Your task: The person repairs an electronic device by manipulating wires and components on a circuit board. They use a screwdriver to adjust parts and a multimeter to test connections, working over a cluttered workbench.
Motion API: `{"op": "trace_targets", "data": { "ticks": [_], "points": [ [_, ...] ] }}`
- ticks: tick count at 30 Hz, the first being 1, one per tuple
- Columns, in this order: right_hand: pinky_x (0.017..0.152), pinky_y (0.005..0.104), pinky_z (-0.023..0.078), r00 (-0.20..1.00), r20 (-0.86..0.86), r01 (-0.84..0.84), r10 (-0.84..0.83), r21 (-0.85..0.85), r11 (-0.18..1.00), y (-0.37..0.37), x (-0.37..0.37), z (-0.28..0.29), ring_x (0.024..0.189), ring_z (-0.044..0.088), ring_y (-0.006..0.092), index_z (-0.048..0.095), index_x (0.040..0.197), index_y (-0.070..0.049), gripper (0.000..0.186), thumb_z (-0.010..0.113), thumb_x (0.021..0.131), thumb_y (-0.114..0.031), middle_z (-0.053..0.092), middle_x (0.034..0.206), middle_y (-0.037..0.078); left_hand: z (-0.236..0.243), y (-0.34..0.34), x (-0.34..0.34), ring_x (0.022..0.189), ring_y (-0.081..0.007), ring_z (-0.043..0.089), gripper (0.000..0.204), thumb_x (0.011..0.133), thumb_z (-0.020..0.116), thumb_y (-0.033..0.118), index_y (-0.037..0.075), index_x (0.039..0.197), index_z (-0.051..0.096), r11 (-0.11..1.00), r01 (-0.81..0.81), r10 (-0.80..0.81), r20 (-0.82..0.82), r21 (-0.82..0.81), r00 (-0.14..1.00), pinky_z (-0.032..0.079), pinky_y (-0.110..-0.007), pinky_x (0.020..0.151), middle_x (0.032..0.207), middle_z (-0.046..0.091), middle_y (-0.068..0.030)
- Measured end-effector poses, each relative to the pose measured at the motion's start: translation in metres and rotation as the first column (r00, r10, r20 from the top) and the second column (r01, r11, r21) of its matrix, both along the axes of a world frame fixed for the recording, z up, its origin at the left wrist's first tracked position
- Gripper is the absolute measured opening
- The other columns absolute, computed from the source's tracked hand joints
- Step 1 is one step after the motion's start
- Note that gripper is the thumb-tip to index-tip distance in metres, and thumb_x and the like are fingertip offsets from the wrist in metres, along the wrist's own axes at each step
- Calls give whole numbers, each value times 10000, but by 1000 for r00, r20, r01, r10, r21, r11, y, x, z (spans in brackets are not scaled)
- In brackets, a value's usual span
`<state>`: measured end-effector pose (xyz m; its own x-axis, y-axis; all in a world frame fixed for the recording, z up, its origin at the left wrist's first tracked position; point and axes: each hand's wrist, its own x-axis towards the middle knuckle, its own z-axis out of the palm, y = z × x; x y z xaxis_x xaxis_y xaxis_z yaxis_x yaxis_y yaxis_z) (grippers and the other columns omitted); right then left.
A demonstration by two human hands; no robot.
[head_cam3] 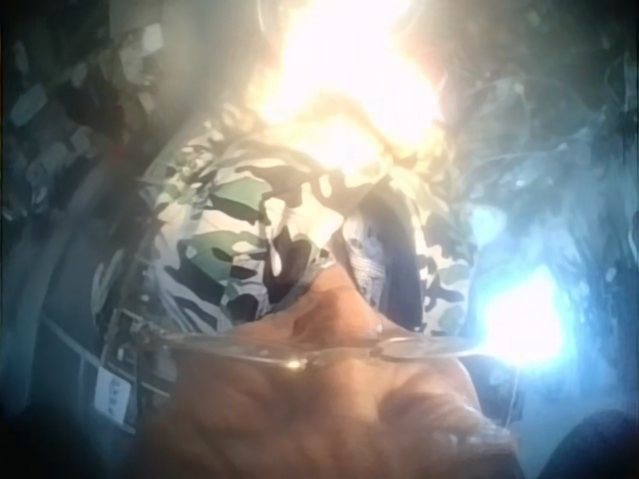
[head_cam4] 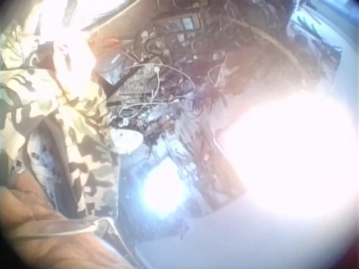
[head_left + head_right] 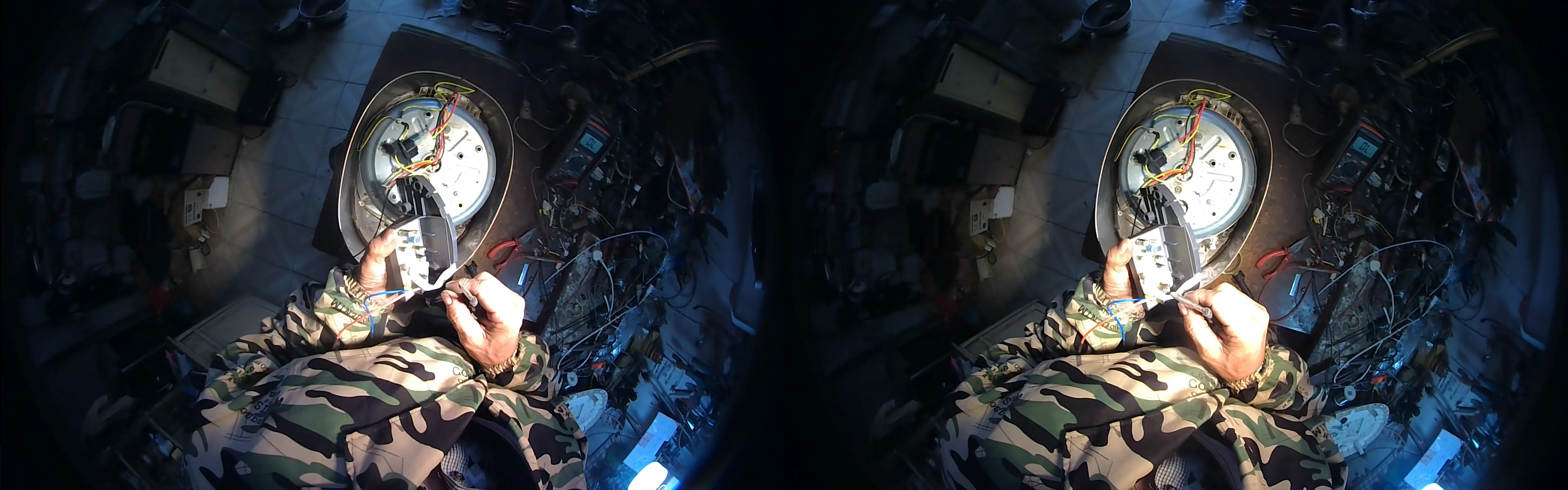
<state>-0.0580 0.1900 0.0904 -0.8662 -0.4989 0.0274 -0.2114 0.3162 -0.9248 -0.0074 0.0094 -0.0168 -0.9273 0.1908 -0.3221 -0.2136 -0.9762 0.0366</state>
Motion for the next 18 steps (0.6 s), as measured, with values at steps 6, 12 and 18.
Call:
{"op": "trace_targets", "data": {
  "ticks": [6,12,18],
  "points": [
    [540,233,433,985,148,100,-89,-72,992,-1,8,-18,593,555,95,677,894,29,74,717,832,36,596,702,48,5,0,1,1162,-324,627,761,920,609,547,-29,1393,459,998,-35,38,53,-46,998,514,-474,1001,1287,617,-197],
    [572,227,437,908,397,173,-132,-68,983,-2,18,-38,624,529,69,656,903,36,72,711,869,3,596,707,35,5,-5,6,1121,-330,647,834,872,614,645,-26,1356,506,996,-73,78,134,-41,988,520,-476,985,1251,638,-202],
    [646,212,450,838,532,196,-122,-84,977,-9,24,-40,720,536,58,636,985,42,162,728,869,-24,619,822,6,15,-6,4,1119,-339,648,795,877,620,613,-27,1338,518,984,-167,174,120,-68,977,509,-489,1000,1247,639,-209]
  ]
}}
